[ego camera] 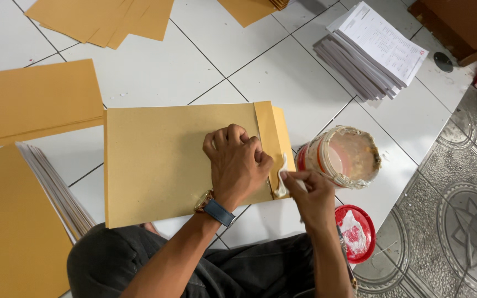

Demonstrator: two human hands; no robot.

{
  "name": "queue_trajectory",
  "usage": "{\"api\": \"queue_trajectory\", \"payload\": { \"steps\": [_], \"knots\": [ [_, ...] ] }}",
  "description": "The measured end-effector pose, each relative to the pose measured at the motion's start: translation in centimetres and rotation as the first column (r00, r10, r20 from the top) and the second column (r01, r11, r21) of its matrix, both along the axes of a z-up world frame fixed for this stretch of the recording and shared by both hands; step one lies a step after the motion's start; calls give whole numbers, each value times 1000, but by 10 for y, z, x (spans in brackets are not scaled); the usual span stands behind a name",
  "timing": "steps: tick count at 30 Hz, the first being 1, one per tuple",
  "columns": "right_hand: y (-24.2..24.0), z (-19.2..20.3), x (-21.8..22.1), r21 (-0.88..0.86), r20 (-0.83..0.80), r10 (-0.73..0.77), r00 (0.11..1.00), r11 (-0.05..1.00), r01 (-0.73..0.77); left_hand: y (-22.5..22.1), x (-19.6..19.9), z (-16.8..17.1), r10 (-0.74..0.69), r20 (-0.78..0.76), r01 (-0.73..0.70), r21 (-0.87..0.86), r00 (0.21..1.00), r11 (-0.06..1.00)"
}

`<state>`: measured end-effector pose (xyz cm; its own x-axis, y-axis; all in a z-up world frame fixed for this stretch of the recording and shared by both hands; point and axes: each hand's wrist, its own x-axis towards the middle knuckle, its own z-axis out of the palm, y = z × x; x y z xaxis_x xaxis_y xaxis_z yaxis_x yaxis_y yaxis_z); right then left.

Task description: The person applies glue with a brush to the flap of large brown envelopes and presses the flaps closed with a cloth.

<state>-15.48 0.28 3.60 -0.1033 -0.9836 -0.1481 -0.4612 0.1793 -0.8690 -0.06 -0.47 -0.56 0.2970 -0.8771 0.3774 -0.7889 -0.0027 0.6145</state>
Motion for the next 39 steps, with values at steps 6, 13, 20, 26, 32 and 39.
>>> {"api": "queue_trajectory", "payload": {
  "steps": [6,13,20,26,32,39],
  "knots": [
    [-105,-18,49,-111,55,93,994,990,-87,0,-1,-5,19,18,-19,-25,1000,1000],
    [-1,16,11,-35,-49,11,999,999,-12,2,-2,5,126,32,-124,-59,991,990],
    [-23,-2,8,-56,-179,59,982,996,-71,8,-8,21,230,299,-229,-39,926,973],
    [-69,-5,37,-84,121,96,988,993,-86,8,-9,19,188,272,-189,-23,944,982],
    [2,-13,-13,71,37,25,999,997,-27,7,-10,16,244,305,-237,-60,921,970],
    [-114,-18,53,4,90,172,981,985,-174,5,-9,13,248,318,-245,-48,915,968]
  ]
}}
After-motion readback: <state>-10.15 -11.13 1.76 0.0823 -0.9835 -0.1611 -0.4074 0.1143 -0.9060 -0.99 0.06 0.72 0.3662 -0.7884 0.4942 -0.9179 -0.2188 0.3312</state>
